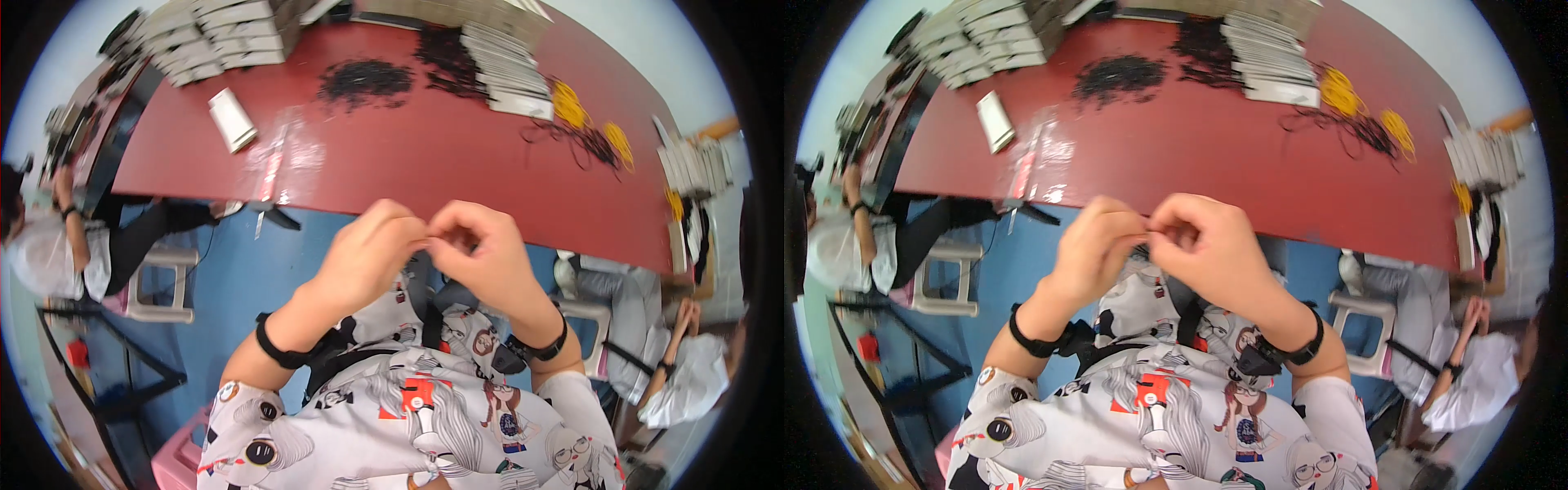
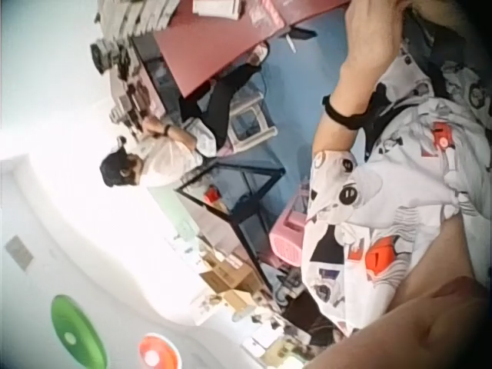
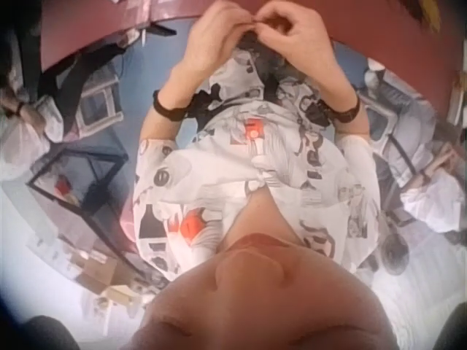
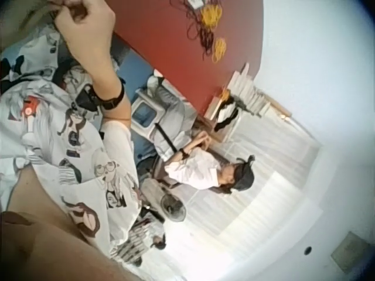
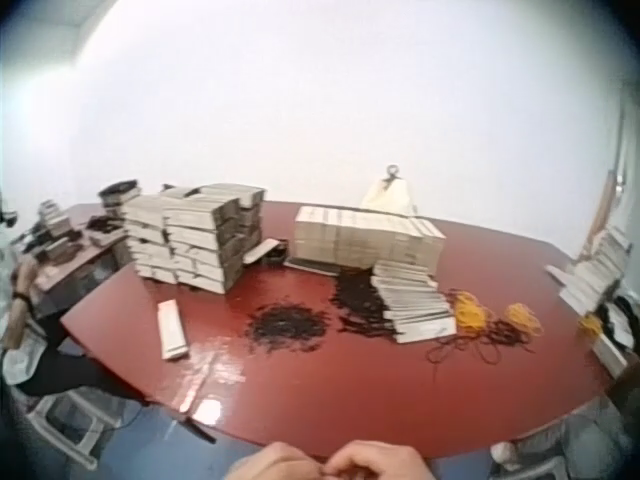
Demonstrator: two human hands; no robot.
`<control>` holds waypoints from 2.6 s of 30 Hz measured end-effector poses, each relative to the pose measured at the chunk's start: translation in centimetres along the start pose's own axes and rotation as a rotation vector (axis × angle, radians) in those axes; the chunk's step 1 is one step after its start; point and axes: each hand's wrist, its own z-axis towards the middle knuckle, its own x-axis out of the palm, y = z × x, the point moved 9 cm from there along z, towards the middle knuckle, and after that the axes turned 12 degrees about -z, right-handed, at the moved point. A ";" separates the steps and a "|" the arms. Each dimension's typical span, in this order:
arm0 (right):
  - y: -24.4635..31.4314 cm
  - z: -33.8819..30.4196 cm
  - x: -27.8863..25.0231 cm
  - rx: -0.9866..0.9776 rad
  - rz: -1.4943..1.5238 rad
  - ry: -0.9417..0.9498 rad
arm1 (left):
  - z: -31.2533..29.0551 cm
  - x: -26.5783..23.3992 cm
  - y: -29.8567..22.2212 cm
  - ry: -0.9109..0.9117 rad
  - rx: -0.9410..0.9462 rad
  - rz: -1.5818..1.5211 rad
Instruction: Assembling clothing tags by looping and securing elastic strings through pre-punched holes.
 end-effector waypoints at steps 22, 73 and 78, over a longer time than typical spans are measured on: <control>9.8 -2.8 0.6 -0.753 -0.429 -0.300 | -2.2 -1.7 0.2 -0.015 -0.643 -1.205; 5.6 -1.1 -2.0 -0.495 -0.132 -0.407 | -1.5 -2.0 2.4 -0.335 -0.758 -0.871; 4.8 -1.0 -2.0 -0.365 -0.024 -0.370 | -1.5 -1.8 2.2 -0.340 -0.716 -0.855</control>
